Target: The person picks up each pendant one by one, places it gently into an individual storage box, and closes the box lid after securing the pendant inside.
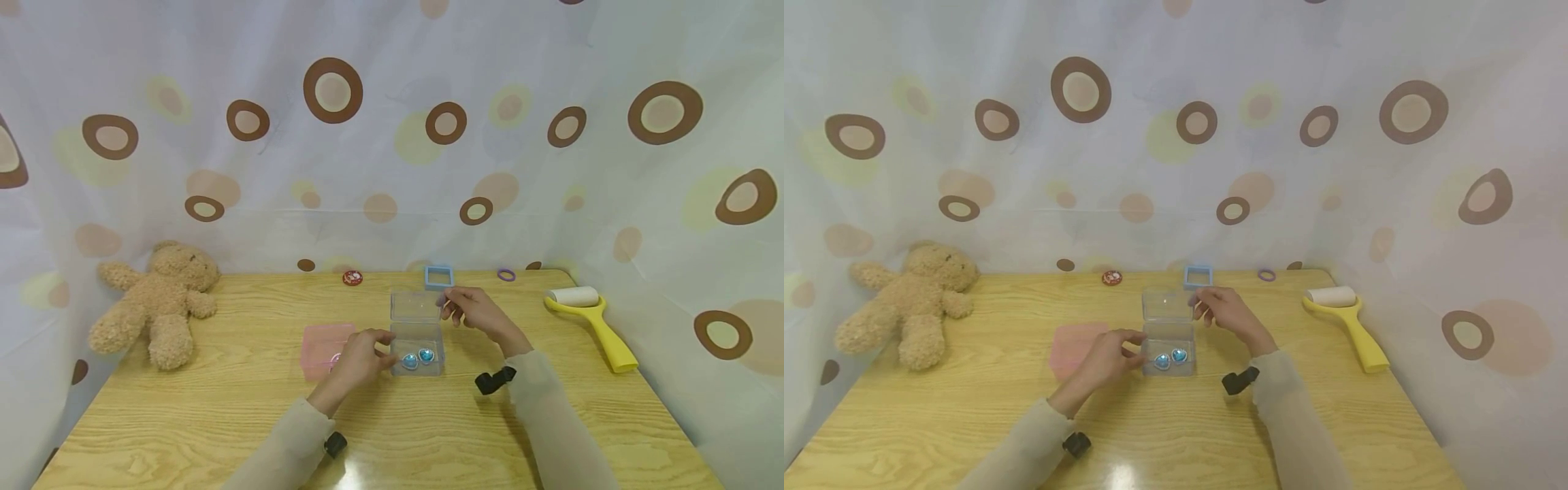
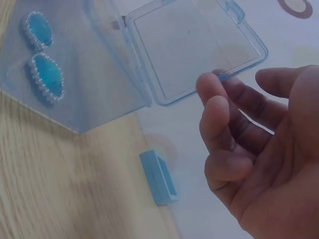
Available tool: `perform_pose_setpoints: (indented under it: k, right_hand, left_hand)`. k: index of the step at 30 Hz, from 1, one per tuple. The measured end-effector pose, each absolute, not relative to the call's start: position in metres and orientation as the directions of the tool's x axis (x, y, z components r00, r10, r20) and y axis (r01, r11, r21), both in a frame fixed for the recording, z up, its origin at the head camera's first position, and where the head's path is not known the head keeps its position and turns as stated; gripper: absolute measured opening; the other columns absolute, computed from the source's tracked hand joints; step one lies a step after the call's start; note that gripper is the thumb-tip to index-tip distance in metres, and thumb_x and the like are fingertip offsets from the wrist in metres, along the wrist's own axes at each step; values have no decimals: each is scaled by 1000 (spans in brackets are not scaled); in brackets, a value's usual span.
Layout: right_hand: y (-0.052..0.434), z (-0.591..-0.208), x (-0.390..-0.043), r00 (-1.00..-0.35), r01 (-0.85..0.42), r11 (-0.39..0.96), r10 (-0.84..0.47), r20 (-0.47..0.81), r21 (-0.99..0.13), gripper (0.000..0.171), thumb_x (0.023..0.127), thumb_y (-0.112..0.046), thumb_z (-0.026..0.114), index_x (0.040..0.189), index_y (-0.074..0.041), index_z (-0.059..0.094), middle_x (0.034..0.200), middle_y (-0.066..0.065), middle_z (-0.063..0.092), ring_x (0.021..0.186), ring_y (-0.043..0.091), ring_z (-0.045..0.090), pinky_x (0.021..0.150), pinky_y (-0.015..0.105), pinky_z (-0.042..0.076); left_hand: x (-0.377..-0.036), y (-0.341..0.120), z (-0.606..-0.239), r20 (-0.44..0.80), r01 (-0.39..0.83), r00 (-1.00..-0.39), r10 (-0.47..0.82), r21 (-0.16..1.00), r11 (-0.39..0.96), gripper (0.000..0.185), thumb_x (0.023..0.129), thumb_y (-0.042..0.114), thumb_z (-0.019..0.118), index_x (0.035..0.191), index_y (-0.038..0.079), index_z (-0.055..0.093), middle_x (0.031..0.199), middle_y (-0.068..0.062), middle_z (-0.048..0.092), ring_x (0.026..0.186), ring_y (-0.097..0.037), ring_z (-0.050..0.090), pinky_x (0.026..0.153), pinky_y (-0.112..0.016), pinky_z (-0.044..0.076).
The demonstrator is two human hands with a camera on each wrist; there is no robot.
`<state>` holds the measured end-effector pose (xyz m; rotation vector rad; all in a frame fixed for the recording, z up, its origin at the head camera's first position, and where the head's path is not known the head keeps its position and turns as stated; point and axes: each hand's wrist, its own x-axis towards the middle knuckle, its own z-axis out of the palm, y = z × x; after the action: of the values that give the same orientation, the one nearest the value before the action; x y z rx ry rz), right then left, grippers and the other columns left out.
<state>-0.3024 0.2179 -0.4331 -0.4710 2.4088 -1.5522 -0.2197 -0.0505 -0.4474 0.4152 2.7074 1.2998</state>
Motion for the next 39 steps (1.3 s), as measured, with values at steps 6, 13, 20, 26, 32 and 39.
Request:
perform_pose_setpoints:
  k: [6,13,20,26,32,39]
  right_hand:
    - [219,-426,-295,-907,-157,448,-418,-50,-880,44,109,-34,41,116,1,66,91,9,70,71,21,61,49,20,35]
    - [222,-427,-289,-864,-238,506,-500,-57,-829,31,104,-33,55,110,-6,69,96,14,70,77,31,63,64,37,50]
    - [223,-432,-284,-823,-275,524,-561,-84,-806,23,100,-25,62,115,-9,69,97,17,69,79,42,62,74,48,55]
    - [224,-434,-282,-789,-331,539,-609,-86,-774,24,98,-17,64,120,-7,67,102,15,69,86,31,66,74,44,58]
    - [222,-437,-280,-775,-389,563,-628,-71,-729,28,93,-15,69,121,-8,66,101,7,67,87,19,64,74,28,55]
    - [220,-436,-277,-779,-389,587,-621,-87,-710,33,91,-17,72,122,-8,64,101,7,67,85,18,64,74,29,56]
  left_hand:
    - [-220,-51,-448,24,200,-957,288,775,599,42,88,10,76,126,0,66,125,-17,68,94,-27,74,69,-30,61]
    - [-220,-51,-448,30,204,-958,284,767,608,43,88,12,77,127,0,65,126,-17,68,95,-28,74,71,-30,61]
    - [-221,-49,-448,36,203,-960,277,770,604,49,86,9,77,131,-4,61,118,-19,69,92,-28,75,69,-29,61]
    - [-220,-50,-449,40,213,-958,285,764,609,63,87,10,78,142,-1,51,116,-19,71,92,-27,75,73,-32,62]
    - [-218,-52,-447,24,210,-951,307,779,590,62,85,8,78,141,1,53,119,-20,69,93,-26,75,74,-31,61]
    - [-219,-52,-446,29,220,-950,311,769,600,57,89,17,76,139,0,55,120,-20,69,95,-29,75,74,-34,62]
